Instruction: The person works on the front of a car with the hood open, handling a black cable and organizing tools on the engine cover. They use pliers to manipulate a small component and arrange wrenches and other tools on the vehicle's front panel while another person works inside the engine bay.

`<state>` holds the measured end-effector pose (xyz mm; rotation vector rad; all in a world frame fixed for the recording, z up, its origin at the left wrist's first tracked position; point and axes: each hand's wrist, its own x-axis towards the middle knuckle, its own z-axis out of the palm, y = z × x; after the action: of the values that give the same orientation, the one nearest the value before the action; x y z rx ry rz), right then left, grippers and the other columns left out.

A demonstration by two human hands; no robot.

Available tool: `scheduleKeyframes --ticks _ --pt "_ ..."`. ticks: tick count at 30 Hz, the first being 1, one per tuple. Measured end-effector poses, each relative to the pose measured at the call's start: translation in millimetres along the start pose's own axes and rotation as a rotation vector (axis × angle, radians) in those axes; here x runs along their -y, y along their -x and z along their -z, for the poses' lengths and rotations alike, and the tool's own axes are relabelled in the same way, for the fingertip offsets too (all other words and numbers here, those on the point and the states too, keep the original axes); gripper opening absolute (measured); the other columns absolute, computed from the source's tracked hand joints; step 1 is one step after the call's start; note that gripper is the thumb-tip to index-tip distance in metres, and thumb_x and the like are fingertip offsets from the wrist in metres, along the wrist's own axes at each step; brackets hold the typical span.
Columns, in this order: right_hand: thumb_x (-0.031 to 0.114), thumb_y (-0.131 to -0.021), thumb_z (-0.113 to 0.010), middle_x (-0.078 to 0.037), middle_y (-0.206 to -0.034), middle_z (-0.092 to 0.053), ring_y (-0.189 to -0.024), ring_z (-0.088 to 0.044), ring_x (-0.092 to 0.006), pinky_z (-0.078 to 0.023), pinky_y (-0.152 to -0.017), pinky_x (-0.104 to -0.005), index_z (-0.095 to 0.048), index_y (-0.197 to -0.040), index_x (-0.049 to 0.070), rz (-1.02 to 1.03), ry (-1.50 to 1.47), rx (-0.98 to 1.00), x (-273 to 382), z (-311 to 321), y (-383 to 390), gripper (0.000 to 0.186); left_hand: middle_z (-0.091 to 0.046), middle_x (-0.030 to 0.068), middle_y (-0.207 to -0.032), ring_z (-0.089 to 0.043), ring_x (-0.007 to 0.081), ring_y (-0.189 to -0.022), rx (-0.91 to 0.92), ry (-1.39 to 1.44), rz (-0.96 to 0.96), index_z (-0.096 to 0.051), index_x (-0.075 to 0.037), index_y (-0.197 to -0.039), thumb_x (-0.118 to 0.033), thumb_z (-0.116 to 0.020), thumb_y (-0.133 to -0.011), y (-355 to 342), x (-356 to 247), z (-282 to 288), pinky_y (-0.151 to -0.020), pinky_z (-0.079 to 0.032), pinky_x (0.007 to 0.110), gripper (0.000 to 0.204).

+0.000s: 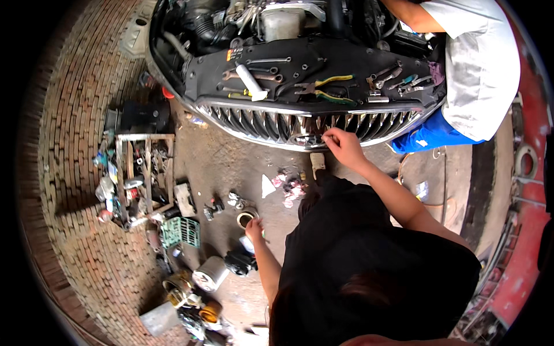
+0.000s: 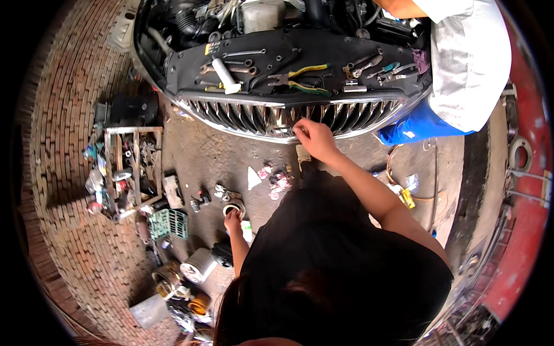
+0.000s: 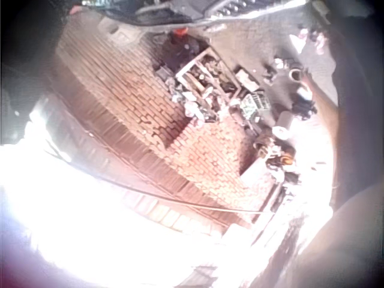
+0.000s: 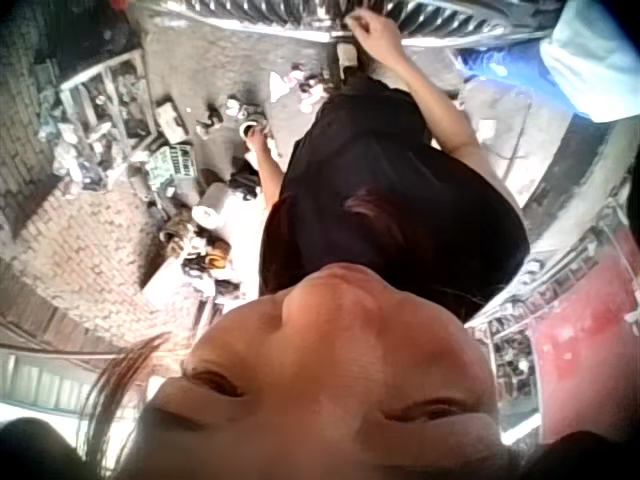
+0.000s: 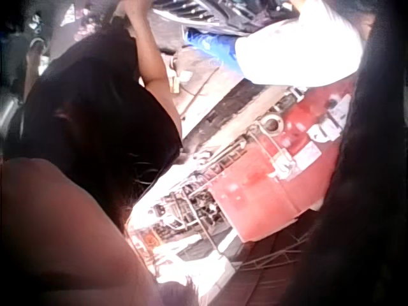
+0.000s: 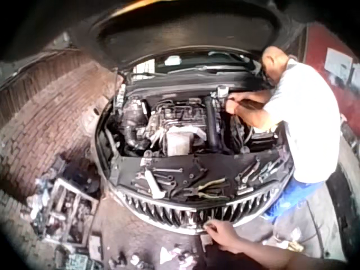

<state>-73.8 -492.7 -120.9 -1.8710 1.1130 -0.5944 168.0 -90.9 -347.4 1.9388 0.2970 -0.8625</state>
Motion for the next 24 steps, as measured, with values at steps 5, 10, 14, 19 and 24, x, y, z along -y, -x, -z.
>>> scheduleKeyframes --ticks 5,10,14,19,24 --pt "0.022 -0.085 -0.064 -0.006 -0.057 -0.057 -0.051 -0.056 -0.0228 -0.041 -0.049 -0.0348 -0.063 -0.086 0.008 -0.001 -0.091 0.009 -22.1 16.8 -54.1 0.014 -0.067 0.0081 -0.077 -0.050 0.0079 -0.051 0.346 -0.097 -0.158 -0.061 -0.001 -0.108 -0.016 -0.054 -0.092 21.5 -132.2 -139.9 -0.045 -0.037 0.020 0.024" --pt "0.027 -0.084 -0.065 -0.006 -0.058 -0.058 -0.054 -0.058 -0.0256 -0.043 -0.052 -0.0368 -0.064 -0.085 0.011 0.041 -0.043 0.173 -39.3 33.0 -84.6 0.016 -0.060 0.0014 -0.069 -0.049 0.0049 -0.056 0.606 -0.260 -0.458 -0.063 -0.002 -0.102 -0.018 -0.053 -0.096 73.5 -238.5 -234.5 -0.051 -0.037 0.019 0.021" --pt "0.028 -0.084 -0.064 -0.005 -0.059 -0.058 -0.056 -0.059 -0.0257 -0.044 -0.053 -0.0375 -0.064 -0.085 0.012 0.088 0.023 0.185 -55.7 39.1 -89.4 0.016 -0.061 0.0004 -0.075 -0.049 0.0036 -0.062 0.666 -0.347 -0.700 -0.062 -0.001 -0.102 -0.015 -0.054 -0.096 99.2 -315.9 -279.1 -0.055 -0.039 0.019 0.017" --pt "0.027 -0.085 -0.063 -0.006 -0.061 -0.060 -0.058 -0.060 -0.0268 -0.045 -0.054 -0.0380 -0.064 -0.085 0.012 0.053 -0.038 0.174 -55.6 37.7 -87.6 0.015 -0.058 0.0061 -0.096 -0.056 0.0130 -0.073 0.626 -0.635 -1.057 -0.062 -0.003 -0.103 -0.002 -0.059 -0.087 104.7 -391.3 -329.7 -0.062 -0.046 0.024 0.016" --pt "0.026 -0.085 -0.063 -0.007 -0.062 -0.061 -0.058 -0.060 -0.0274 -0.045 -0.054 -0.0377 -0.063 -0.086 0.011 -0.016 -0.092 0.179 -49.1 40.6 -93.5 0.015 -0.052 0.0142 -0.117 -0.053 0.0312 -0.099 0.487 -0.875 -1.434 -0.057 -0.009 -0.120 0.004 -0.058 -0.081 80.3 -421.9 -381.7 -0.082 -0.048 0.034 0.041"
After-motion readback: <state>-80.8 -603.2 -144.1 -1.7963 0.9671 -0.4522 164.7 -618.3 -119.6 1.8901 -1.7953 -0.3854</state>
